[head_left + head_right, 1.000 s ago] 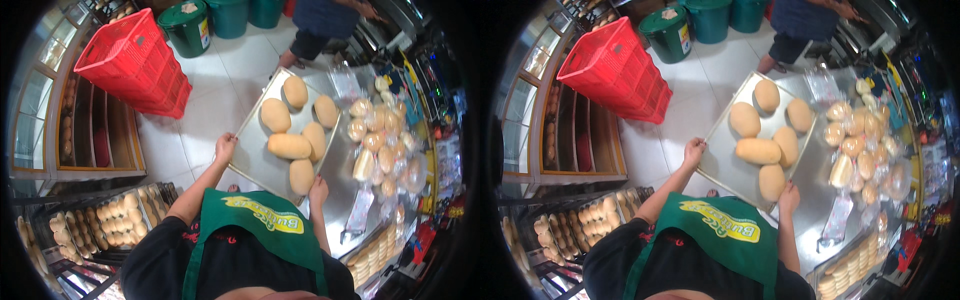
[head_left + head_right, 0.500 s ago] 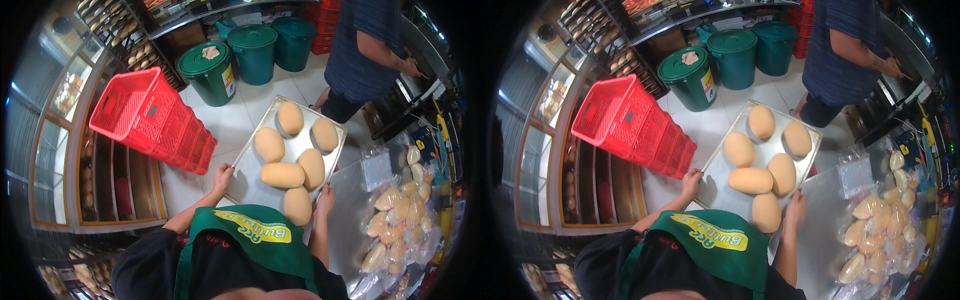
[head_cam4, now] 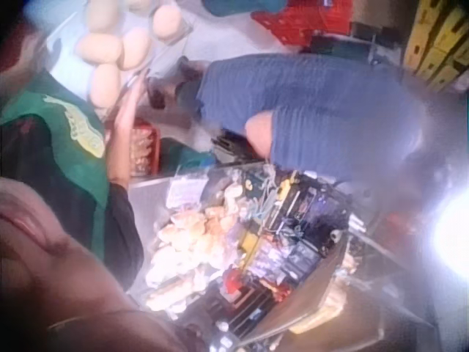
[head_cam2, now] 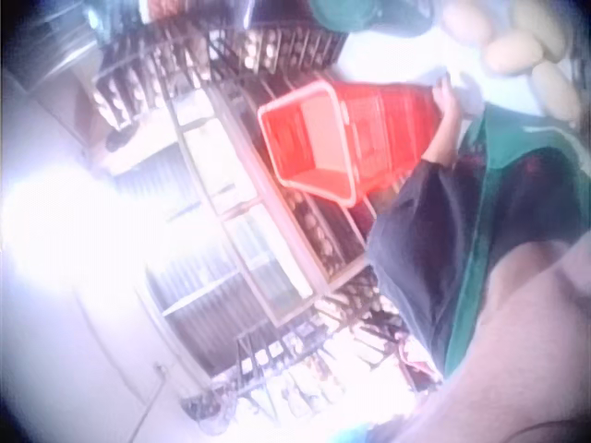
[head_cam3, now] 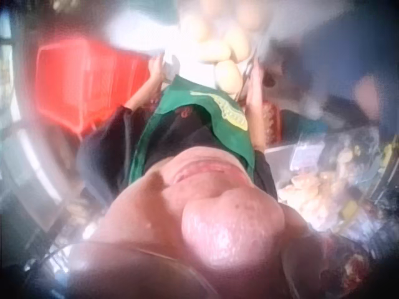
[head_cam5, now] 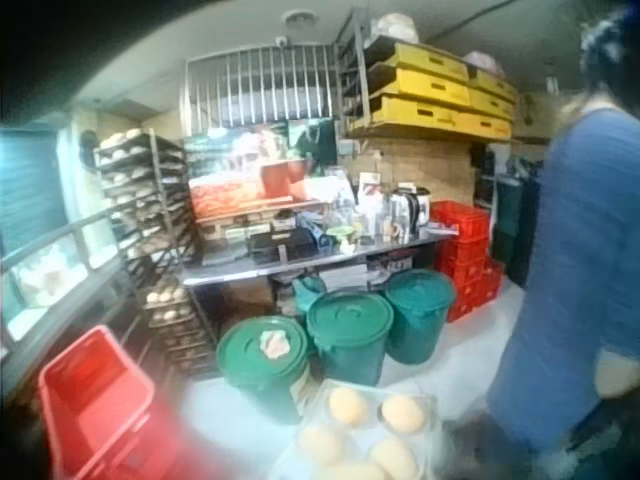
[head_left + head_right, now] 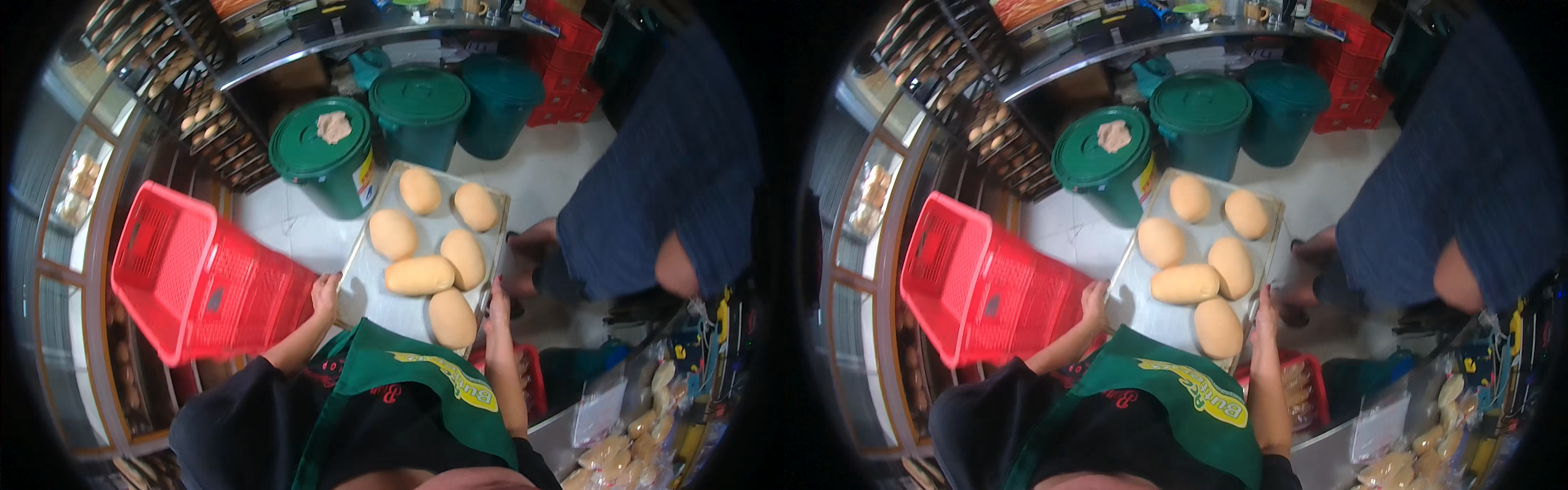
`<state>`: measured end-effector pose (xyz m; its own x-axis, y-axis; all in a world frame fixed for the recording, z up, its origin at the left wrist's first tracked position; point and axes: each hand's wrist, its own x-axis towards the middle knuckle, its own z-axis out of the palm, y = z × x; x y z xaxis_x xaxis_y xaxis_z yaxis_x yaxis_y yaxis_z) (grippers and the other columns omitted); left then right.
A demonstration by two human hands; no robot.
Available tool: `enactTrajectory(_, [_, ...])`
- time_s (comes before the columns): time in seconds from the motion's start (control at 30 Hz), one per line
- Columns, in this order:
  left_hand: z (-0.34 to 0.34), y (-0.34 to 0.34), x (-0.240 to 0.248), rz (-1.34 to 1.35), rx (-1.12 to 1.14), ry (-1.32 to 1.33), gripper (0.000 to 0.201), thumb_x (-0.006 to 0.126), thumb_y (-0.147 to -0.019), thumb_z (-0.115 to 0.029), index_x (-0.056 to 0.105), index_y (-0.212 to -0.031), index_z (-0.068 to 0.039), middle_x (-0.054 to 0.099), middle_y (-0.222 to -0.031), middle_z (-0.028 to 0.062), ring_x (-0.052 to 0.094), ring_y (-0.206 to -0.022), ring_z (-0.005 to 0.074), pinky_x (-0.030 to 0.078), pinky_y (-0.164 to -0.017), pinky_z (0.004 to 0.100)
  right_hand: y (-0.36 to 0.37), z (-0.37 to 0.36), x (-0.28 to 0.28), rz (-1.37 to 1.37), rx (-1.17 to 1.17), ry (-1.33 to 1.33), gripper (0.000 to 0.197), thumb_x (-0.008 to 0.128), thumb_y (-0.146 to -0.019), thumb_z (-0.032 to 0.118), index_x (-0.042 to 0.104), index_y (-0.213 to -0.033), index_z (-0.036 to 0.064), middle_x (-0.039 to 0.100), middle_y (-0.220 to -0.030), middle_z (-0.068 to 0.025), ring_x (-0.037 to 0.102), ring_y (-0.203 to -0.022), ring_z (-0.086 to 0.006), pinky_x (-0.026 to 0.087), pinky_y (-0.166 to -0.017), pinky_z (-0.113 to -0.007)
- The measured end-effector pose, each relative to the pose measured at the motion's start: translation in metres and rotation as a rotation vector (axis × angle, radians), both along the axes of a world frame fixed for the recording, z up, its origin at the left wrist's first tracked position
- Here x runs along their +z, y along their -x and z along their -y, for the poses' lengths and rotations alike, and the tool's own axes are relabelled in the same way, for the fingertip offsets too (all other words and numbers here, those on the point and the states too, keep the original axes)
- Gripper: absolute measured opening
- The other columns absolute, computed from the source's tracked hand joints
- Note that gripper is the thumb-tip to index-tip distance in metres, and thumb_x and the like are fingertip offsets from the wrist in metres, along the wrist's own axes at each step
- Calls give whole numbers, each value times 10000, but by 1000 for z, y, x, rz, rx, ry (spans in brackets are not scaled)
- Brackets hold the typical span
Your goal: The person packs small bread rolls into plastic bags, ties the bags, and places them on trays. They also arrange packaged bread on a display counter. The task involves repetitive handling of bread and plastic bags.
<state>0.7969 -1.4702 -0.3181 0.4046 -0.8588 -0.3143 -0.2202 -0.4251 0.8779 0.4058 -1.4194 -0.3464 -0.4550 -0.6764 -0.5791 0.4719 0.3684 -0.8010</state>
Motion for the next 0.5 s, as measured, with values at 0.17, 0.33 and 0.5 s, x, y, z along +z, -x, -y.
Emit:
enactTrajectory(0.17, [121,11,-24,-61,8,-110,469,617,-809,-398,693,-952,42,663,-806,143,594,-772,235,457,-736,343,15,118,-14,157,3,-96,682,561,-942,525,502,-1341,-25,566,-1300,-99,535,-1180,-225,437,-970,-404])
enactTrajectory(0.33, [227,24,-29,-143,29,-88,400,617,-849,-332,684,-916,58,634,-772,98,540,-738,175,442,-719,307,32,241,2,179,51,-191,714,569,-913,582,509,-1295,-18,615,-1154,-132,562,-1070,-282,459,-929,-447])
enactTrajectory(0.5, [336,52,-41,-213,102,18,404,611,-865,-317,670,-930,77,640,-813,91,537,-781,171,434,-752,300,52,380,-6,190,92,-299,799,597,-861,641,471,-1329,6,570,-1199,-194,530,-1074,-303,458,-916,-476])
